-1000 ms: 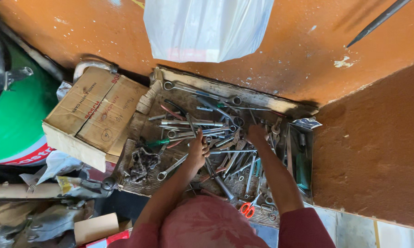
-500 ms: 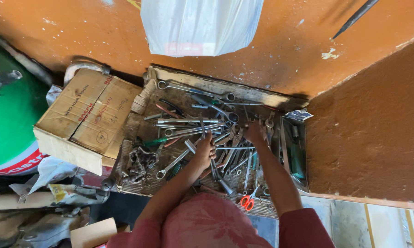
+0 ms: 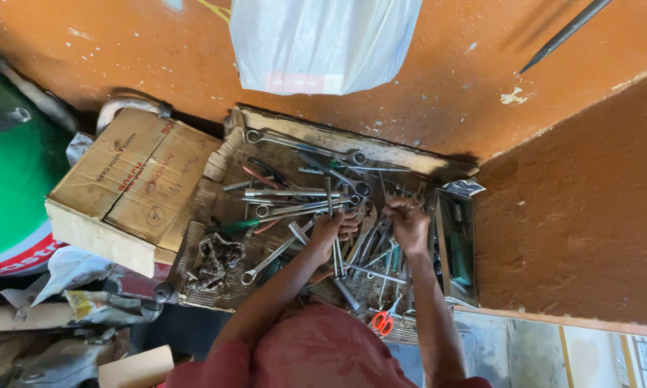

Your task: The person sorts through a pile of tools on a workbench, picking up and placing down wrenches, pliers, and screwdrivers. They move items around to separate them and briefly lift a motorcycle headlight before returning to the tools.

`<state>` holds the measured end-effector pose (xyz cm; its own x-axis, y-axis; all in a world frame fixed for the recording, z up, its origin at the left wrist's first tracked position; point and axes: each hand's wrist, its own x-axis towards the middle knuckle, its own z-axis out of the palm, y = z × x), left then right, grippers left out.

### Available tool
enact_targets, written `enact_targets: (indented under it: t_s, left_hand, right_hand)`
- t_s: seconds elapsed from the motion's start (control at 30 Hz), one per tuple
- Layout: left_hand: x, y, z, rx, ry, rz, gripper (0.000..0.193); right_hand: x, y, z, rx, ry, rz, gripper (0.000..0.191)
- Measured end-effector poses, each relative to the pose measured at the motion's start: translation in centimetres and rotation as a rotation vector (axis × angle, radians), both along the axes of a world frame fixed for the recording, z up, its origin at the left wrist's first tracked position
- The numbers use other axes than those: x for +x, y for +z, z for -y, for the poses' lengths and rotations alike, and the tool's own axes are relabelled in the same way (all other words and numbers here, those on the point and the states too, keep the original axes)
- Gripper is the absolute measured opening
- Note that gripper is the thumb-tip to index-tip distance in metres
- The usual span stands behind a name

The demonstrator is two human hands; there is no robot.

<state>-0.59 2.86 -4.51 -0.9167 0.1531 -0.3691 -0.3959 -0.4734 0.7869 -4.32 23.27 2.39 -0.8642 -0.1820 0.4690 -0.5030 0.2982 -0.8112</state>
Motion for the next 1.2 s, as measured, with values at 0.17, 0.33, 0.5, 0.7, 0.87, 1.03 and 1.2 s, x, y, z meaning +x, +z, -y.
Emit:
enact_targets:
  t_s: [0.17,0.33,0.5,0.7,0.87,1.03,1.2]
  left_hand:
    - [0.6,-0.8,-2.4,0.061,-0.148,-0.103,0.04]
    - [1.5,-1.3,-3.4,0.231,-0.251,-0.299,0.037]
    - [1.5,-0.8,-2.6,0.289,-0.125,-0.305,0.042]
    - [0.1,0.1,0.8,0.339,0.059,0.047,0.049]
    - [-0.3,1.6,2.4,0.414,0.147,0.025,0.04]
    - [-0.1,3.4,3.0,0.447,0.23,-0.08,0.04]
    - [-0.4,4.6,3.1,0.521,0.27,-0.087,0.051]
  right_hand:
    - [0.3,3.3,0.6,-0.187,0.047,0.005,0.026]
    - [-0.5,4.0,4.3,-0.267,0.017,-0.055,0.024]
    - [-1.1,2.4,6.9,-0.169,-0.165,0.125,0.019]
    - [1.6,-2.9,6.5,-0.235,0.341,0.748,0.034]
    - [7.8,-6.4,7.2,0.058,0.352,0.799,0.028]
    - [10.5,-4.8,5.6,0.425,0.171,0.68,0.026]
    - [11.0,-2.6,4.2,0.265,0.215,0.516,0.019]
